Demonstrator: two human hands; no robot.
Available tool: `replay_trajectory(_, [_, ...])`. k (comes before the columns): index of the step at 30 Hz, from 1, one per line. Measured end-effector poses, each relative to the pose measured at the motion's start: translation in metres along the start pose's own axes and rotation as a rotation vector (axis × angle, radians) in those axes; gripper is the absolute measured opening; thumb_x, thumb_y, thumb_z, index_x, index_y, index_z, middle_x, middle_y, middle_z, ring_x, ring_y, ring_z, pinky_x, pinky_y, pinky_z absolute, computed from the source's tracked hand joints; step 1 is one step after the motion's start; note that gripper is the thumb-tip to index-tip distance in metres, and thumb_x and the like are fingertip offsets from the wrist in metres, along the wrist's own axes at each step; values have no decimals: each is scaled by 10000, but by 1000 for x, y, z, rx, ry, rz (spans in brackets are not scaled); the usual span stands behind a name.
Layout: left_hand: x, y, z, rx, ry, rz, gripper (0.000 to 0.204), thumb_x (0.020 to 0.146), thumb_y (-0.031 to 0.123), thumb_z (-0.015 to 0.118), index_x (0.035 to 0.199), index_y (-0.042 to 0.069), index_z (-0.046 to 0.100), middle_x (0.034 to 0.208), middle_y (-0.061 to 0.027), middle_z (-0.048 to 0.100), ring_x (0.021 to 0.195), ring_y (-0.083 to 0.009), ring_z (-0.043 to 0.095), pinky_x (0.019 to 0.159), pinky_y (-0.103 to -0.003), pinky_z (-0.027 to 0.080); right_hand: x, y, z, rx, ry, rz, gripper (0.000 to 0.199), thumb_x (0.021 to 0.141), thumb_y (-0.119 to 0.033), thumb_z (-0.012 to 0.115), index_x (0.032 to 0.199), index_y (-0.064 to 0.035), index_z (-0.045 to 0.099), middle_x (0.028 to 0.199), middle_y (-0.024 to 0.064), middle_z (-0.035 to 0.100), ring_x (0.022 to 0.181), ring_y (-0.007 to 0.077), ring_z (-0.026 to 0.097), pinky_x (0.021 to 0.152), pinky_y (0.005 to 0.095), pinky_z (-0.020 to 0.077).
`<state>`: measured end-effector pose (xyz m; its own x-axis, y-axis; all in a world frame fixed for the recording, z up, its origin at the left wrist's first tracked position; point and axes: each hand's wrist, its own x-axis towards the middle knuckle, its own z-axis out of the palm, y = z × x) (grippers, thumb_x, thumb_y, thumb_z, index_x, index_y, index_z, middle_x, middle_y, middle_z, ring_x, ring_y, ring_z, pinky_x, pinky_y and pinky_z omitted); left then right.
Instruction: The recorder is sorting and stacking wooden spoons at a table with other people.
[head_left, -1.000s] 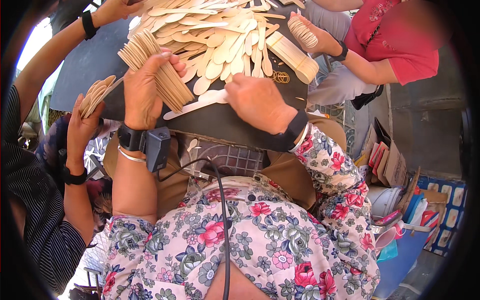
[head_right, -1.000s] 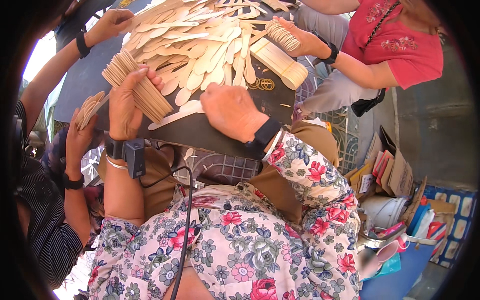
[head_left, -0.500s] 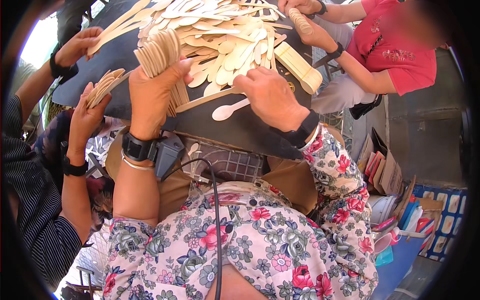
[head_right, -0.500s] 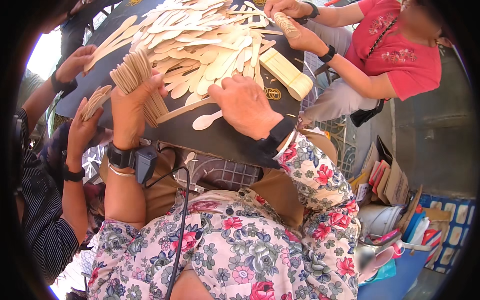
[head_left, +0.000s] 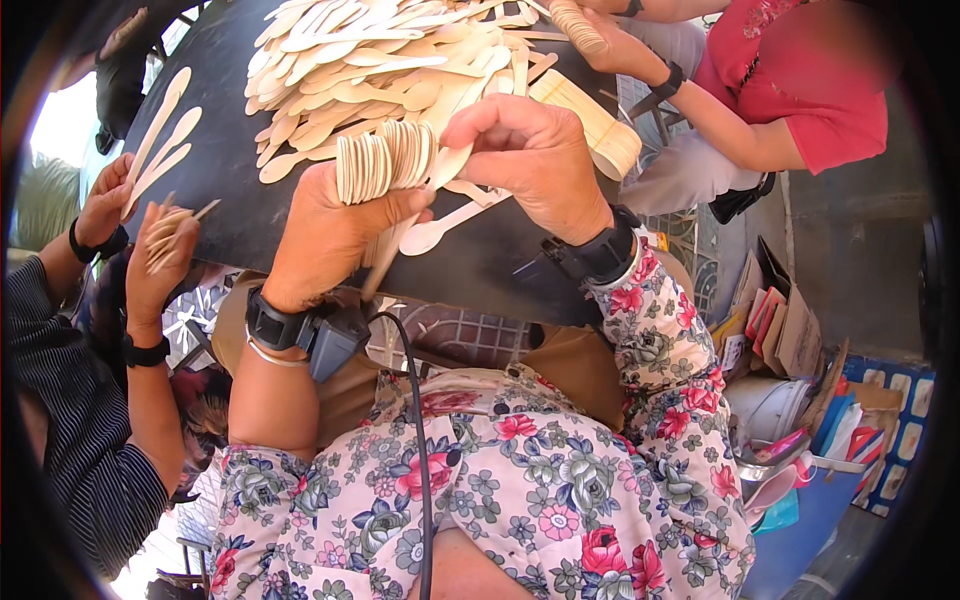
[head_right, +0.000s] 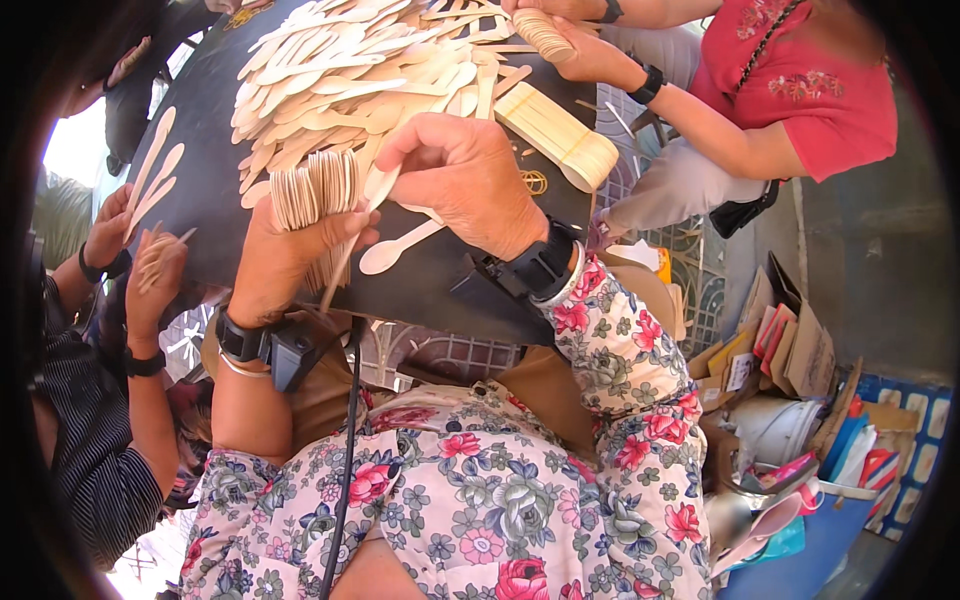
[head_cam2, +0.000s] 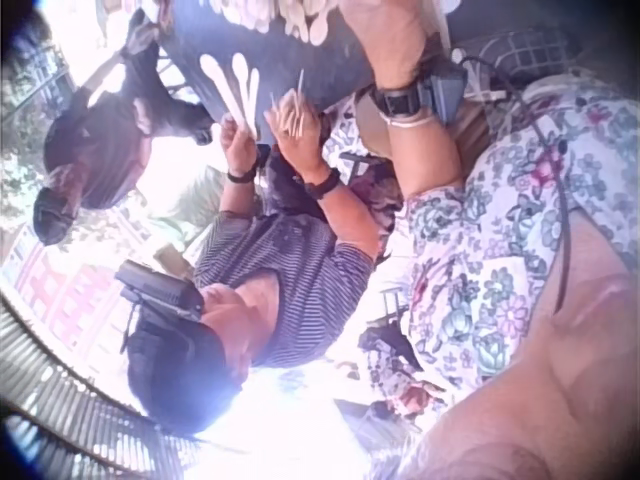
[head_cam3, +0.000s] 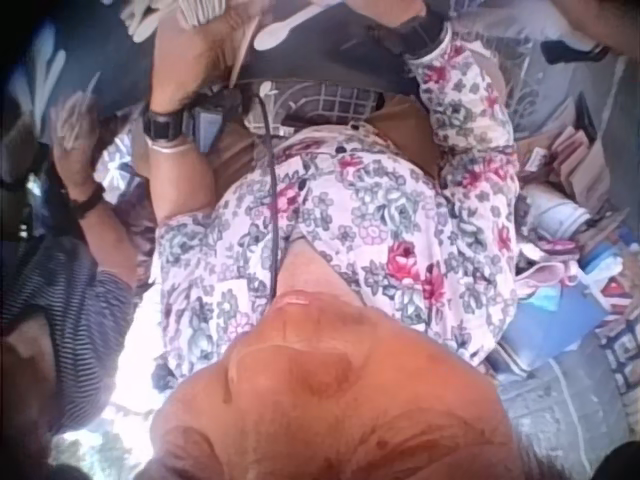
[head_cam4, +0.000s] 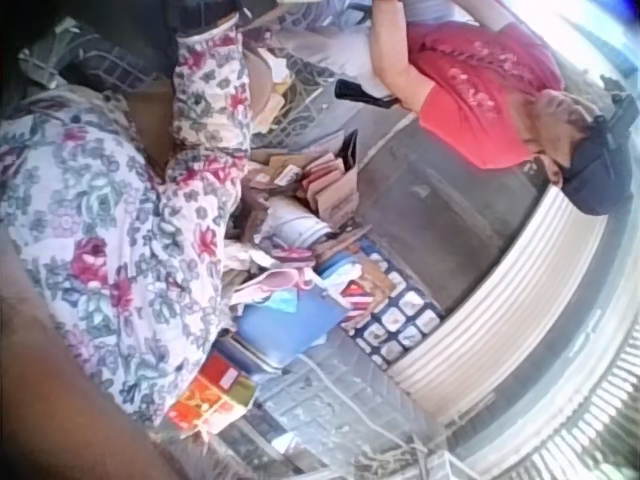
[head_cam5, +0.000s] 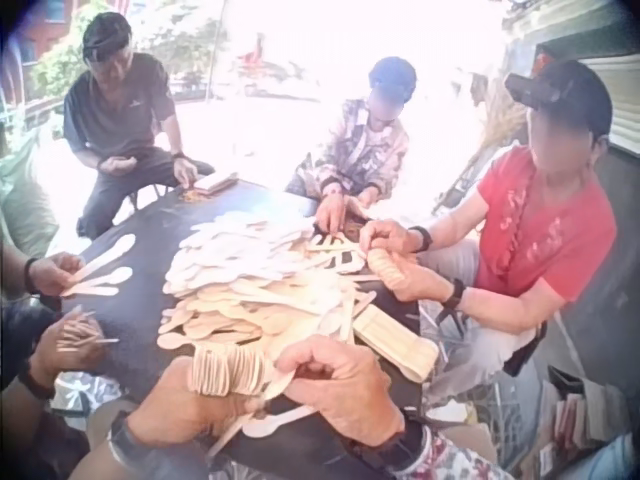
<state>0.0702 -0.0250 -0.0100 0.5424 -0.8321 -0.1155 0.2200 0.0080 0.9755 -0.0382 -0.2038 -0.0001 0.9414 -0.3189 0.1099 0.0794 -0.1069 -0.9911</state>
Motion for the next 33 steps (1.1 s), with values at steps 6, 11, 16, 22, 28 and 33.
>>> replay_trajectory(6, [-1,6,8,-6,-53,-48,233,807,4,713,1032,-24,658,871,-57,684,713,-123,645,655,-250,518,1,1,12,-99,101,-250,156,736,10,649,882,-39,625,660,-8,613,632,41,586,578,201,463])
replay_trajectory(11, [1,4,15,40,-63,-84,202,807,0,682,1004,-27,648,844,-63,675,706,-128,642,642,-255,513,-3,-3,18,-273,190,-380,189,723,12,632,901,-45,617,639,51,605,610,94,617,570,245,489])
replay_trajectory(16, [5,-4,7,-11,60,33,204,853,78,625,1026,-28,607,796,-90,658,713,-180,666,651,-293,540,-4,2,0,-335,187,-204,256,715,-37,656,969,-30,629,737,102,652,621,177,649,584,293,511])
replay_trajectory(22, [13,-7,-21,-149,189,85,235,858,126,635,1034,-25,597,787,-94,640,714,-203,662,635,-308,537,-26,42,1,-1100,-153,-476,77,739,-112,611,712,-41,601,718,102,558,736,243,611,628,385,493])
replay_trajectory(28, [16,-9,-28,-213,231,102,239,859,105,636,1053,-28,594,815,-95,641,725,-201,651,667,-320,541,-16,45,8,-1531,-357,-692,111,676,-143,610,616,-50,623,706,68,551,737,227,539,642,342,388])
replay_trajectory(33, [20,-11,-26,-225,238,107,235,860,95,633,1051,-36,590,806,-97,640,715,-194,650,658,-314,546,-11,43,10,-1652,-412,-745,102,672,-150,601,601,-79,619,656,68,540,702,219,524,649,357,349])
